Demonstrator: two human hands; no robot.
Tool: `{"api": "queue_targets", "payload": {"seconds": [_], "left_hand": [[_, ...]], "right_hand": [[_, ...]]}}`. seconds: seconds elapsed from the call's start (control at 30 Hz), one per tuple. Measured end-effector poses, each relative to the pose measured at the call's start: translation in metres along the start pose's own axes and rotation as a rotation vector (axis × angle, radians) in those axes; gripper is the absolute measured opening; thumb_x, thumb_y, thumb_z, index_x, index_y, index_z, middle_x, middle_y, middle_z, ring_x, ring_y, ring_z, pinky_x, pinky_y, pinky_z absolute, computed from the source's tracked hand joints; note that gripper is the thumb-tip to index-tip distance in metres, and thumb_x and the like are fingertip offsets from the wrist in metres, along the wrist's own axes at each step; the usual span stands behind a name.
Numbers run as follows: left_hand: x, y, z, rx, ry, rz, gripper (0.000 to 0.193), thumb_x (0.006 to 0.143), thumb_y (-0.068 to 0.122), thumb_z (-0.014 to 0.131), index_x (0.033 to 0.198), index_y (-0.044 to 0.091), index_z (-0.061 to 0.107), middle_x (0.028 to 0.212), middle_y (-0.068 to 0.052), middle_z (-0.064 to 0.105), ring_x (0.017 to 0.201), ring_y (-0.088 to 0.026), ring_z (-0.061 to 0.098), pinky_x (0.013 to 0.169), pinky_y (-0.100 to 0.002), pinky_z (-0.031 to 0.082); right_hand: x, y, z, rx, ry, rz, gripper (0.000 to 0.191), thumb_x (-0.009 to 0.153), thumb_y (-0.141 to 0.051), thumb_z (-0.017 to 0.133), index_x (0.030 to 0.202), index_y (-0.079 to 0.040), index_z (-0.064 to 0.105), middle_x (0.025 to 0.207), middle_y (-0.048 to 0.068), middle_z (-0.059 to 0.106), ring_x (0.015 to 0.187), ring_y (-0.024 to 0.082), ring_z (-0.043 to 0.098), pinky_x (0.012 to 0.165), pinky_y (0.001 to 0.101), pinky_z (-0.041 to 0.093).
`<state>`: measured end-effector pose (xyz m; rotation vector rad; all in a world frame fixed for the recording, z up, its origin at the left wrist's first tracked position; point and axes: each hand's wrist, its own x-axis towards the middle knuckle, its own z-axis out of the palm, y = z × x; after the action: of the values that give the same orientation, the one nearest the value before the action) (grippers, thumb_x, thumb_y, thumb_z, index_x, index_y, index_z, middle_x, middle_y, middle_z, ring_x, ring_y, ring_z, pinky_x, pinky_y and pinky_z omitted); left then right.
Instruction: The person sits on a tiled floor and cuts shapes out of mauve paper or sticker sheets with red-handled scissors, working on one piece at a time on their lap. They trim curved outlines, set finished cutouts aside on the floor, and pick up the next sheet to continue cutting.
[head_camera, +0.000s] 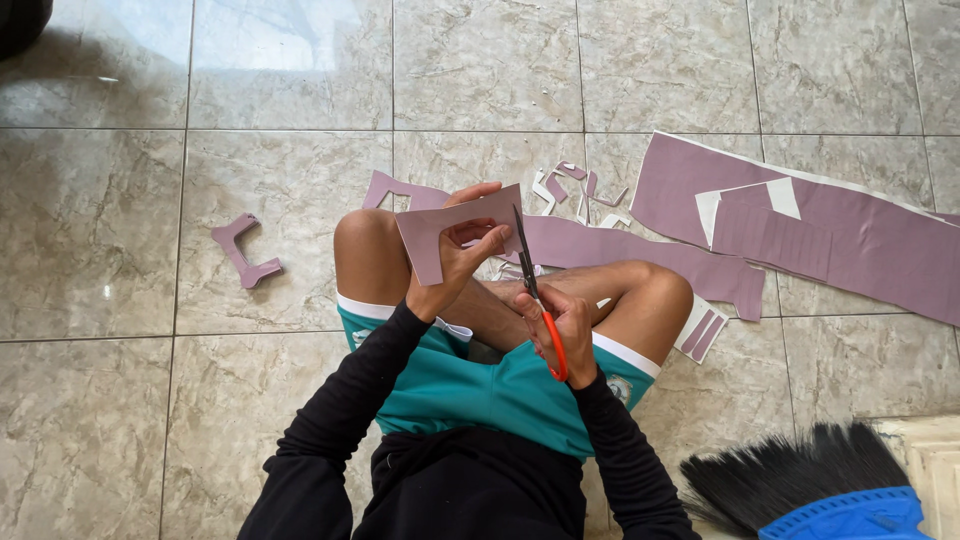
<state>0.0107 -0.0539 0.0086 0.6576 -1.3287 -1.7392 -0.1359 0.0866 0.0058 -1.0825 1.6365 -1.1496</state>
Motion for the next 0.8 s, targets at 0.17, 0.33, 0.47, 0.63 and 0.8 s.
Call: {"api": "queue_targets", "payload": {"seconds": [0.17,0.33,0.47,0.63,0.8], "left_hand": [[0.005,0.005,-0.004,-0.018,-0.027,0.052,0.044,0.097,0.007,0.072,0.136,0.000,0.055,0.120,-0.007,0.068,0.107,-0.017,0.072,0.089,-0.031,0.066],[-0.005,0.014,0.002,0.146,0.007,-0.037,0.028,0.095,0.007,0.072,0.121,-0.001,0.066,0.110,-0.007,0.074,0.102,-0.014,0.073,0.087,-0.028,0.064],[-0.014,0.015,0.009,0.222,-0.017,-0.002,0.024,0.095,0.005,0.073,0.118,-0.001,0.067,0.108,-0.008,0.075,0.102,-0.013,0.073,0.086,-0.026,0.060],[-0.017,0.009,0.011,0.075,-0.011,-0.020,0.023,0.095,0.005,0.073,0.116,0.000,0.066,0.108,-0.009,0.073,0.100,-0.012,0.071,0.085,-0.026,0.061],[-0.025,-0.002,0.025,-0.135,0.089,-0.075,0.025,0.096,0.008,0.074,0.117,0.000,0.062,0.106,-0.009,0.071,0.098,-0.013,0.070,0.084,-0.027,0.062]], "right_hand": [[-0.004,-0.001,0.002,0.072,-0.007,0.043,0.037,0.094,-0.036,0.070,0.094,0.001,0.073,0.047,-0.002,0.051,0.036,0.005,0.045,0.034,0.0232,0.033],[-0.001,-0.006,-0.004,0.087,-0.108,-0.046,0.034,0.102,-0.029,0.060,0.108,0.003,0.068,0.059,0.000,0.053,0.050,0.006,0.047,0.048,0.0230,0.040],[0.008,-0.012,-0.006,0.232,-0.181,-0.106,0.039,0.103,-0.025,0.054,0.126,0.006,0.063,0.076,0.003,0.057,0.066,0.010,0.053,0.063,0.0253,0.047],[0.005,-0.016,-0.008,0.245,-0.183,-0.053,0.041,0.102,-0.025,0.053,0.120,0.010,0.066,0.068,0.003,0.054,0.059,0.011,0.051,0.057,0.0267,0.044],[0.003,-0.012,-0.001,0.392,-0.145,0.043,0.039,0.101,-0.026,0.053,0.110,0.009,0.066,0.064,0.004,0.051,0.052,0.012,0.050,0.049,0.0270,0.043]]}}
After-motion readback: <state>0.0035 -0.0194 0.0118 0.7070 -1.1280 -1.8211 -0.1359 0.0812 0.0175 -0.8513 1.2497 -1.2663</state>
